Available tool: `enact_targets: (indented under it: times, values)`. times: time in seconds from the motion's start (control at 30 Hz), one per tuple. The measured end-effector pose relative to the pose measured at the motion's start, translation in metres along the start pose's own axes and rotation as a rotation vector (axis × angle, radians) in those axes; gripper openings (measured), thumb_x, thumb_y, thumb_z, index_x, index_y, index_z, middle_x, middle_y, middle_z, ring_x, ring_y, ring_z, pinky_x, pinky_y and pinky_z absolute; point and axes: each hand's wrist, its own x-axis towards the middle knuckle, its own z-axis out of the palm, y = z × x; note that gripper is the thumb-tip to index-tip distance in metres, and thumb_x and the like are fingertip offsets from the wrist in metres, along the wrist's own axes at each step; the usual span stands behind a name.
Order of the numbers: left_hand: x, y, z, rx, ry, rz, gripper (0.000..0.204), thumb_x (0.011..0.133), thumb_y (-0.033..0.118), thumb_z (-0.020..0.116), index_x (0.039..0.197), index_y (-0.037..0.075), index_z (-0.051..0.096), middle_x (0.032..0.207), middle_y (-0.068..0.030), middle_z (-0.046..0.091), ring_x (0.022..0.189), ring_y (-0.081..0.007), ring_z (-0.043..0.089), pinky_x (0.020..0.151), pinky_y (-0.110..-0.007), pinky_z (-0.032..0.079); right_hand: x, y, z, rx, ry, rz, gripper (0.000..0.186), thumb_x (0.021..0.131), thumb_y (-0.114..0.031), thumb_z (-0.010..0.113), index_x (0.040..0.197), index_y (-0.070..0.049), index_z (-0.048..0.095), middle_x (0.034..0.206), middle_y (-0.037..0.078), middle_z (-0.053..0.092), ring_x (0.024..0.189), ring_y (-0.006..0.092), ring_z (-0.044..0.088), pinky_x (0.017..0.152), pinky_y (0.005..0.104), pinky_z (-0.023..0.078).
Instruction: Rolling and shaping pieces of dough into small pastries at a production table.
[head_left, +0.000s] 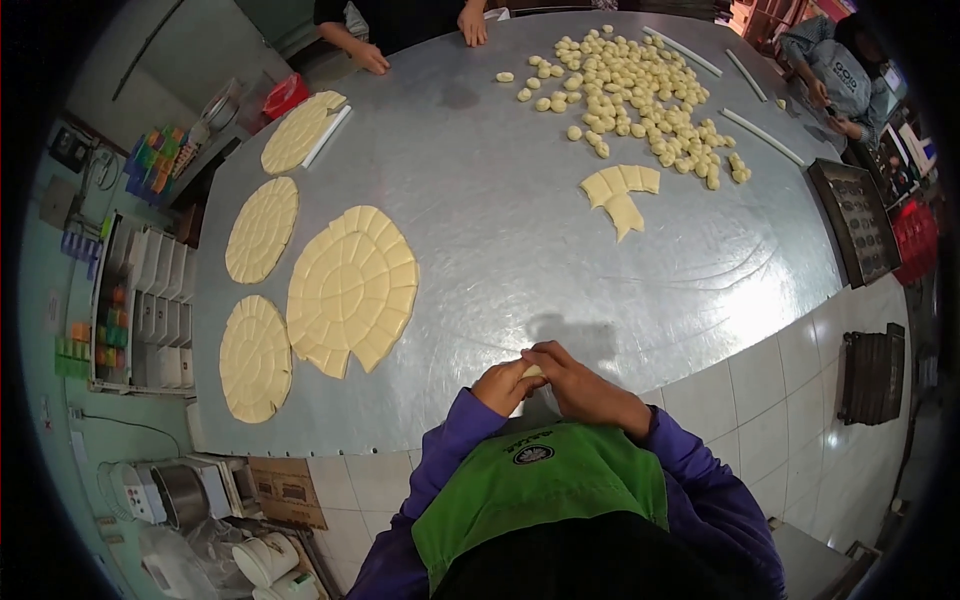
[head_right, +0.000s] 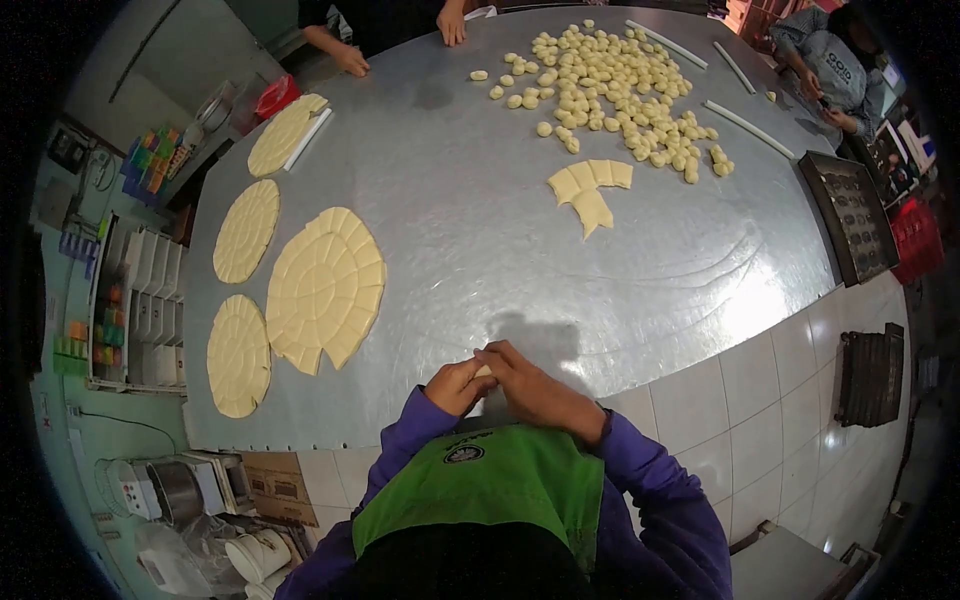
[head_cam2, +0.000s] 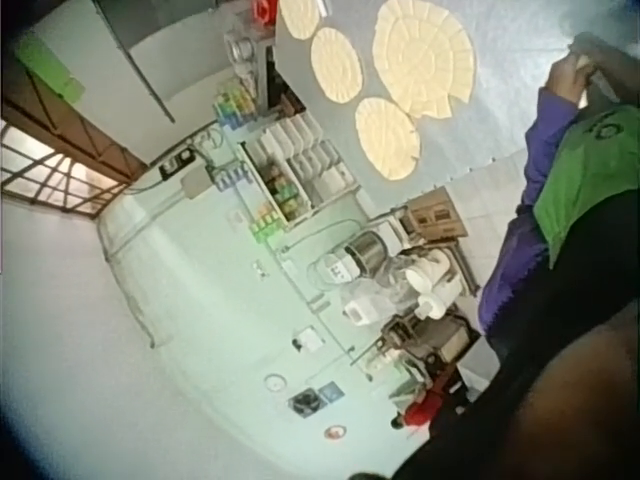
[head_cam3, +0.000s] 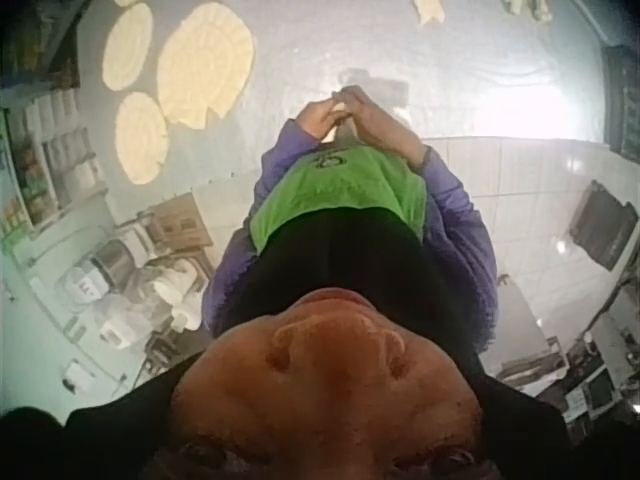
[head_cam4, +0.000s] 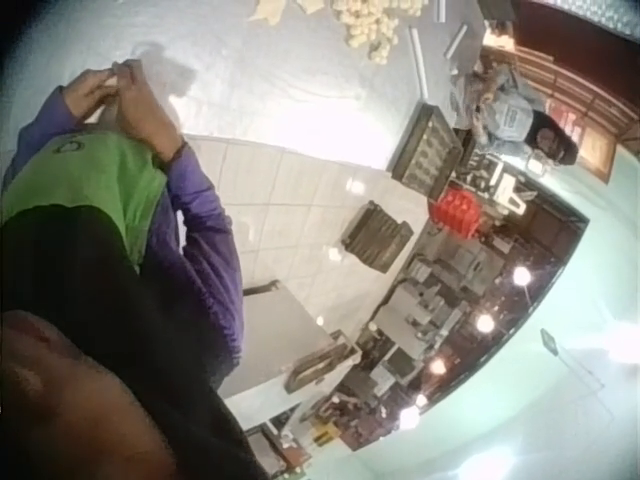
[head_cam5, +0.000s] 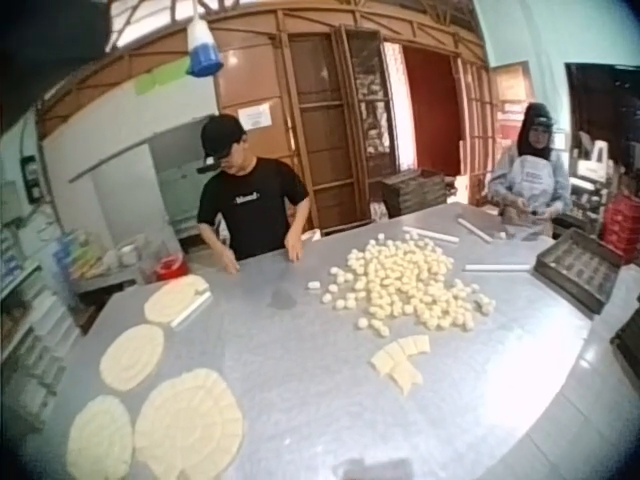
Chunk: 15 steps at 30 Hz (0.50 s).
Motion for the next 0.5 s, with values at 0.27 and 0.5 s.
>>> enact_targets:
  times: [0.27,0.5]
  values:
    - [0.001,0.015,0.000,-0.232,-0.051,-0.199,0.022,0.094,0.017,0.047,0.099,-0.004,0.051,0.079,-0.0155,0.062,0.070,-0.0242,0.061,0.062,-0.033,0.046,0.004,-0.016,-0.013,-0.557,-0.125,-0.032,0.049,0.079,-0.007,0.058,0.122,0.008,0.041,0.100,0.016,0.051,0.092,0.0286,0.052,0.075,0.0357,0.046]
    - [-0.005,0.025,-0.004,-0.412,0.036,-0.047,0.034,0.097,0.028,0.041,0.085,-0.001,0.053,0.069,-0.0052,0.055,0.063,-0.0122,0.052,0.060,-0.026,0.042,0.011,-0.026,-0.035,-0.371,-0.013,-0.176,0.013,0.082,-0.009,0.057,0.087,0.003,0.056,0.070,0.010,0.054,0.067,0.0249,0.055,0.065,0.0339,0.044]
